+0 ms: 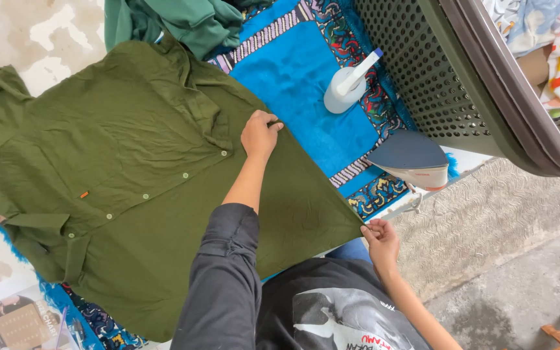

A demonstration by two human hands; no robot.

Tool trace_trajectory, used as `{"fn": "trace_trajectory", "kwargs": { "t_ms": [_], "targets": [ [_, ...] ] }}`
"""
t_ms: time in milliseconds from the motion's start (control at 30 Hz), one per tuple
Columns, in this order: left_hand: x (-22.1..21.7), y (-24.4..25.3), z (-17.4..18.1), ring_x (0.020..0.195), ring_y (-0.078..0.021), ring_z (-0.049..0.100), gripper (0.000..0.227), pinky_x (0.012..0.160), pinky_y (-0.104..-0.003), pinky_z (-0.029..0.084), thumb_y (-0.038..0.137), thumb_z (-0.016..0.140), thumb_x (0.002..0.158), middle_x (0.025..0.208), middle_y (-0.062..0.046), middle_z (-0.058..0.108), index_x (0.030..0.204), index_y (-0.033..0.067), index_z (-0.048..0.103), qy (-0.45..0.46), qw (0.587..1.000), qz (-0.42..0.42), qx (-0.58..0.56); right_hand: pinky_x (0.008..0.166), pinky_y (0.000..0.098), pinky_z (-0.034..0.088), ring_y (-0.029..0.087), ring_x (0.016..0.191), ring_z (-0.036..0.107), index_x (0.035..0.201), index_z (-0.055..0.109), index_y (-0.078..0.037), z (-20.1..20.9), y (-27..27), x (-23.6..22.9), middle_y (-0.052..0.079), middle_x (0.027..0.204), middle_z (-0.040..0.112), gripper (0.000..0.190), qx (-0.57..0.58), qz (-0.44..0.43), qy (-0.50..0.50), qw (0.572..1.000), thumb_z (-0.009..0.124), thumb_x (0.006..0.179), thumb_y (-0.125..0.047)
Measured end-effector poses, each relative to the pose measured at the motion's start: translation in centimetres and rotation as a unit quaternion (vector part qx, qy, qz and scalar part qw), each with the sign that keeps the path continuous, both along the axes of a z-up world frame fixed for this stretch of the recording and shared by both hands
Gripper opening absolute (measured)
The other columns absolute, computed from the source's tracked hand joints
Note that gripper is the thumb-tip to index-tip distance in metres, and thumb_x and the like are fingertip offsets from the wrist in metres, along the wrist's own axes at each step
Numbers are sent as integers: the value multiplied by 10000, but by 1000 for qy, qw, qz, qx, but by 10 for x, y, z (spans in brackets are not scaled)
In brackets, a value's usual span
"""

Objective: Smoothing out a green shirt on a table, spraying it with water from a bottle, and then ironing the fabric to remove wrinkles.

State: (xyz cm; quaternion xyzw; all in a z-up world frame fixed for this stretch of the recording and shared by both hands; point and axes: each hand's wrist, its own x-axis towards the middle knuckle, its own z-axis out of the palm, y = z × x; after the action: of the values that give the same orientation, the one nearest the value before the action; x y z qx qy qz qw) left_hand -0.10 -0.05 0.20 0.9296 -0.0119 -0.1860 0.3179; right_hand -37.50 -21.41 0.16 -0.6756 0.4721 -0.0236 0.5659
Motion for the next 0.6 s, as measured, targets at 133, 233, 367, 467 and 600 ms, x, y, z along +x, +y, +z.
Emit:
{"fn": "trace_trajectory", "kwargs": {
  "t_ms": [133,233,367,467,600],
  "targets": [
    [2,-2,-2,1109,-267,690,215,964,-484,557,296,799,896,1082,24,676,1088,201,779,13,999,34,-9,588,295,556,163,641,694,983,749,-111,-10,-6,-3,51,800,719,139,-131,69,55,987,837,883,-149],
    [2,-5,-11,1101,-235,696,212,946,-463,565,329,799,894,1075,60,677,1077,225,780,35,995,92,-16,542,324,555,231,622,698,951,788,-132,-8,1,2,71,785,661,110,-233,117,37,965,841,855,-133],
    [1,-7,-5,1085,-241,701,193,932,-461,570,326,800,885,1057,63,675,1055,236,787,31,995,94,-5,518,331,589,216,613,698,1023,779,-90,7,3,5,58,966,602,94,-172,89,2,981,773,930,-78],
    [4,-9,-3,1091,-242,698,188,935,-459,569,328,801,879,1059,61,674,1045,238,789,30,995,96,0,563,297,603,238,707,712,1038,730,-31,6,4,7,93,1123,503,88,-88,24,-52,994,738,951,-43],
    [2,-12,-3,1069,-261,707,176,937,-465,561,310,806,873,1039,57,670,1032,234,794,31,994,102,7,580,322,615,279,789,715,1020,727,-17,5,-1,10,106,1076,508,105,-82,17,-9,996,742,952,-95]
  ]
}}
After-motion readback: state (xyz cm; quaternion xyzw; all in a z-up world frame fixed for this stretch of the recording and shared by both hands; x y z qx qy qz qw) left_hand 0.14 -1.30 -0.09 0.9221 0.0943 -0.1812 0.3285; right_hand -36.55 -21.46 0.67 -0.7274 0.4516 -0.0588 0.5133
